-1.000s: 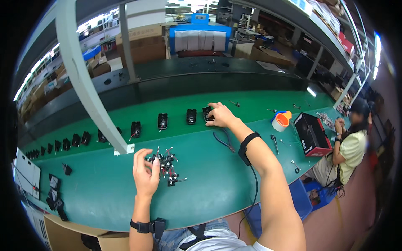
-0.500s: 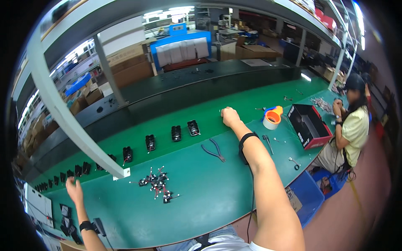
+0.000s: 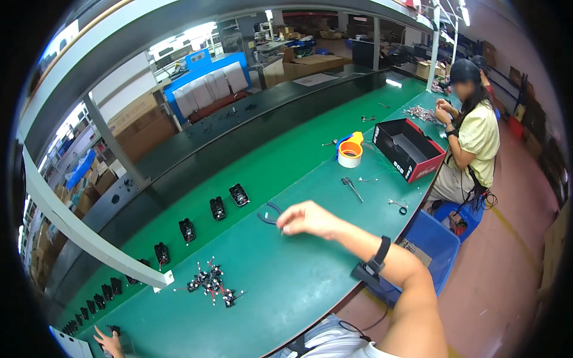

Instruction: The person assembles small black electronic devices by inserting wired circuit boards into plastic casings. They repeatedly pick up casings from a cardboard box and circuit boards from the table, connect them, and place the finished units on the green workbench.

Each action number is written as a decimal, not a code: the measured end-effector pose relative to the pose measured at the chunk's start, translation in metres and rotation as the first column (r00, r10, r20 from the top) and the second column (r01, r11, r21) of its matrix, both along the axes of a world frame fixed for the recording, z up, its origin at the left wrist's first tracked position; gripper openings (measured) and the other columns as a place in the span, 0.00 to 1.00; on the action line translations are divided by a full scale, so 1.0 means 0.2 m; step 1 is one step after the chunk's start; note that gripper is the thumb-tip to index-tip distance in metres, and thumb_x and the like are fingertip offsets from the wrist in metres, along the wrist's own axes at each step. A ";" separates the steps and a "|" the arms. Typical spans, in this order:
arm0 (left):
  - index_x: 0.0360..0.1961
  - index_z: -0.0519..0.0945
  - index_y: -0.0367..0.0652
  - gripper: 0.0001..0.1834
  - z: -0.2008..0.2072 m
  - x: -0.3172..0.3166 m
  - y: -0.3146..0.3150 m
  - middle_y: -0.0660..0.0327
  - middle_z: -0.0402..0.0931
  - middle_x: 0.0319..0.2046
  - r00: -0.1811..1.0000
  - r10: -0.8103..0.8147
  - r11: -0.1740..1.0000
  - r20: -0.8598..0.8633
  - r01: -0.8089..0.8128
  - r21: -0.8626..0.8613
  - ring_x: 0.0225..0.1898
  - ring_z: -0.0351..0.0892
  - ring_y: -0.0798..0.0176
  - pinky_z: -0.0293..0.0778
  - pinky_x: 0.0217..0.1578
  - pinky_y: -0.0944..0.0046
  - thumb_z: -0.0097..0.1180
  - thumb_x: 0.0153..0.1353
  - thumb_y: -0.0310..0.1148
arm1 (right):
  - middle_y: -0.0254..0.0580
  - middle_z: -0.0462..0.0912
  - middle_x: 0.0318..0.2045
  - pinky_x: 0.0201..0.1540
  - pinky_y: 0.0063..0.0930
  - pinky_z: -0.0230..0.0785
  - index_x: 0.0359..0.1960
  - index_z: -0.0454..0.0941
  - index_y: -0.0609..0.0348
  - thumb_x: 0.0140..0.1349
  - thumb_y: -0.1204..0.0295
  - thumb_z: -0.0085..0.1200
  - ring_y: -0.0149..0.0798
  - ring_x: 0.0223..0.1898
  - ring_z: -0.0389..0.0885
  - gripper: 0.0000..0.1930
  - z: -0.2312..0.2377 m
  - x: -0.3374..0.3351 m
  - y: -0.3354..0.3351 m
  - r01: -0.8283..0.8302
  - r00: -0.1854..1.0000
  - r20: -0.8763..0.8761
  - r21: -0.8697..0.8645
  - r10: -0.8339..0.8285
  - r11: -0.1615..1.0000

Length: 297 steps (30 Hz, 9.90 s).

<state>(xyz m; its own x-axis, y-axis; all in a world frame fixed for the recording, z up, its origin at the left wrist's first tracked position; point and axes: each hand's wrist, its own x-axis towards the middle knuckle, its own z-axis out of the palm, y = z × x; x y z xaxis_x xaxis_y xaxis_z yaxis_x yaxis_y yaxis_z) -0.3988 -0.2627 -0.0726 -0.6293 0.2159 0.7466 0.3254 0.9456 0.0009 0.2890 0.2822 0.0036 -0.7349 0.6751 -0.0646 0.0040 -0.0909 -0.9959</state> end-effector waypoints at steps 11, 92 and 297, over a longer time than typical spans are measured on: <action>0.66 0.67 0.37 0.39 0.15 0.05 0.12 0.43 0.78 0.53 0.750 -0.303 0.942 0.589 0.330 0.064 0.52 0.79 0.45 0.73 0.54 0.53 0.69 0.58 0.42 | 0.37 0.86 0.39 0.47 0.24 0.77 0.39 0.83 0.64 0.62 0.74 0.63 0.29 0.40 0.84 0.07 -0.18 -0.01 -0.50 0.038 0.999 -0.014 -0.048 -0.038 0.998; 0.75 0.52 0.40 0.37 0.45 1.87 1.46 0.54 0.70 0.60 -0.505 -0.858 0.012 -0.094 -0.204 0.979 0.55 0.77 0.62 0.73 0.55 0.59 0.49 0.72 0.46 | 0.48 0.72 0.61 0.61 0.41 0.71 0.40 0.87 0.62 0.51 0.74 0.73 0.43 0.59 0.73 0.14 0.21 -0.89 -0.47 -0.525 0.796 -0.198 0.243 0.572 0.815; 0.62 0.69 0.45 0.44 0.44 0.56 0.26 0.44 0.71 0.57 0.535 -0.399 0.836 0.745 0.545 0.057 0.59 0.73 0.45 0.72 0.59 0.52 0.77 0.42 0.41 | 0.40 0.85 0.31 0.30 0.23 0.75 0.34 0.87 0.61 0.55 0.79 0.66 0.31 0.28 0.82 0.05 -0.18 -0.44 -0.43 -0.010 0.980 0.145 0.719 -0.136 0.695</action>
<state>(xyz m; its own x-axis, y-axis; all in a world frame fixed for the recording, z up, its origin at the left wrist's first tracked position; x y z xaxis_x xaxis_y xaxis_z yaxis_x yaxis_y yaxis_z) -0.2860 -0.2099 0.0145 -0.7006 0.7124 0.0401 0.6892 0.6611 0.2966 0.2013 0.1953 -0.0330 -0.7139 0.6149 0.3348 0.2029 0.6394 -0.7416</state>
